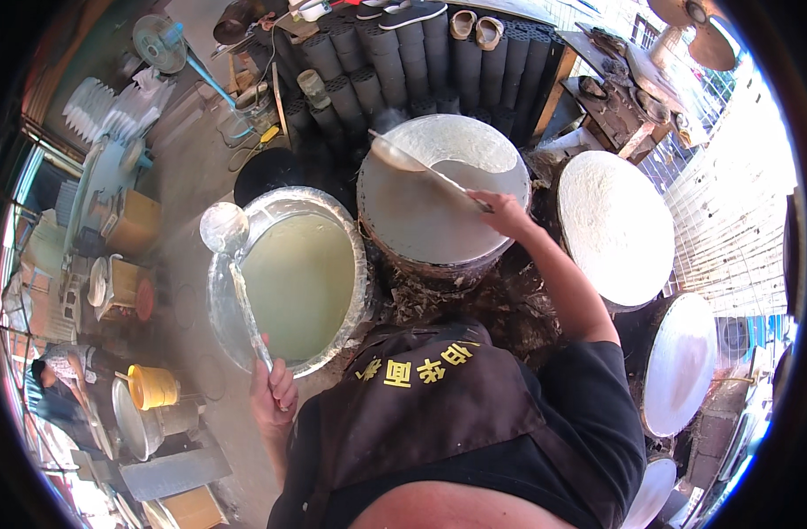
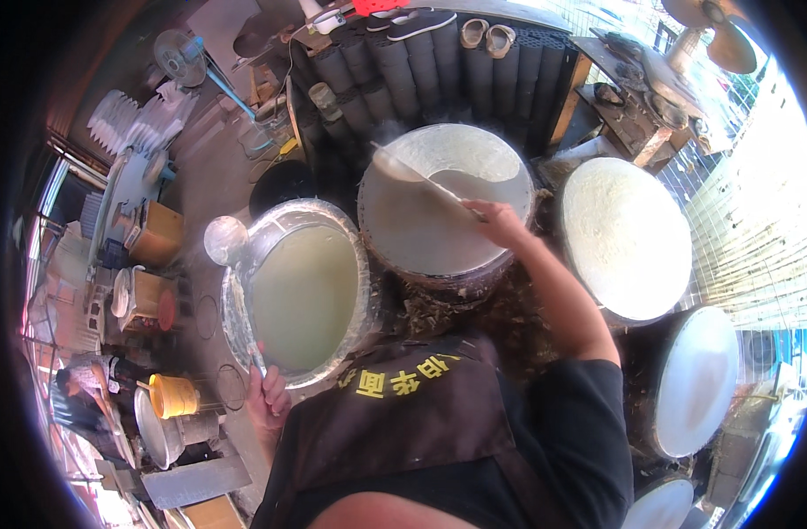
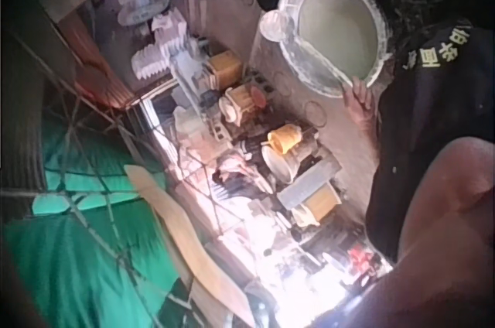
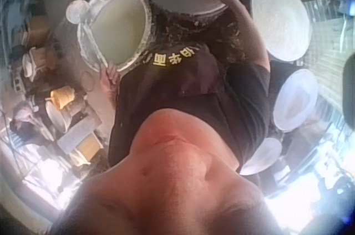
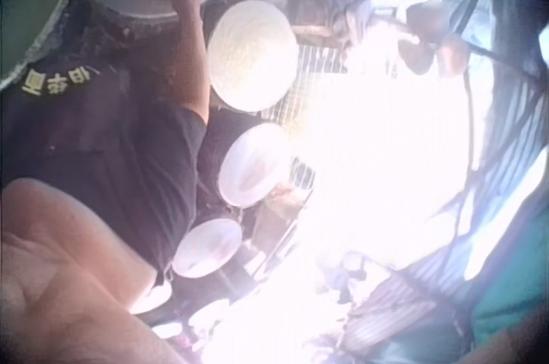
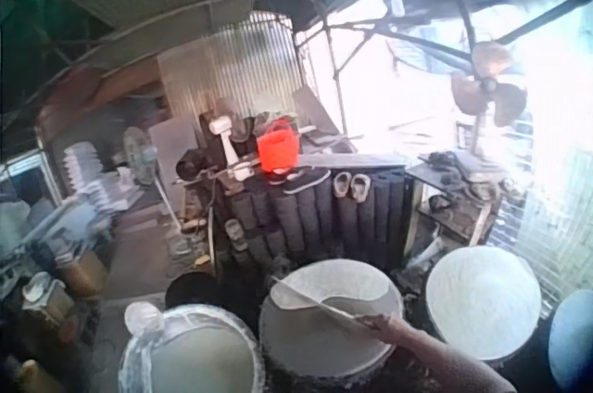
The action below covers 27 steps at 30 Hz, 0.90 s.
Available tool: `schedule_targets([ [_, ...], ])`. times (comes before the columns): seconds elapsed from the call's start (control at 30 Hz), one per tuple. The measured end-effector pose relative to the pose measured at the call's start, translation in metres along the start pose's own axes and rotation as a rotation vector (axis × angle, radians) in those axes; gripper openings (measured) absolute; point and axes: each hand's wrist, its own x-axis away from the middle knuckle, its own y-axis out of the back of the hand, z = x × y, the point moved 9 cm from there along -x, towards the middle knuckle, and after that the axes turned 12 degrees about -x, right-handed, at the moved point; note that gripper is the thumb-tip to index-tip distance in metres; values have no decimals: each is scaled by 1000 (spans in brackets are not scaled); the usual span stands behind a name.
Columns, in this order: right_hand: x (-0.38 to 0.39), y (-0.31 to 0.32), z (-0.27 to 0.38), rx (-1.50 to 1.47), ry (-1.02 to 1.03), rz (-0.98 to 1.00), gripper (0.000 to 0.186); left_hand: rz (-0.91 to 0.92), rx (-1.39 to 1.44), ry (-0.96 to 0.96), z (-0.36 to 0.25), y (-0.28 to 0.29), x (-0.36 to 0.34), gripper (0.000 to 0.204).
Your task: The person ladles batter onto several hot round griddles, spreads it into thin circles, and flips the pancakes as they cook. Finished pancakes are removed and stacked on a nearby tray.
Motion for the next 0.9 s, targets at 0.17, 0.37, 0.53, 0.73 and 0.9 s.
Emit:
schedule_targets([
  [0.17, -22, 57, -34, 152, -50, -239, 53, 13, -5, -28, 3, -1, 3, 47],
  [0.37, -12, 21, -4, 134, 54, 78, 48, -55, -59, -85, 1, -4, 16, 43],
  [0.53, -20, 77, -34, 163, 30, -170, 38, -79, -105, -54, 4, -8, 15, 45],
  [0.73, -36, 24, -15, 90, 124, 55, 34, -112, -81, -34, 9, -9, 18, 46],
  [0.9, -28, 64, -39, 89, 108, -5, 37, -73, -142, -31, 14, -13, 22, 45],
])
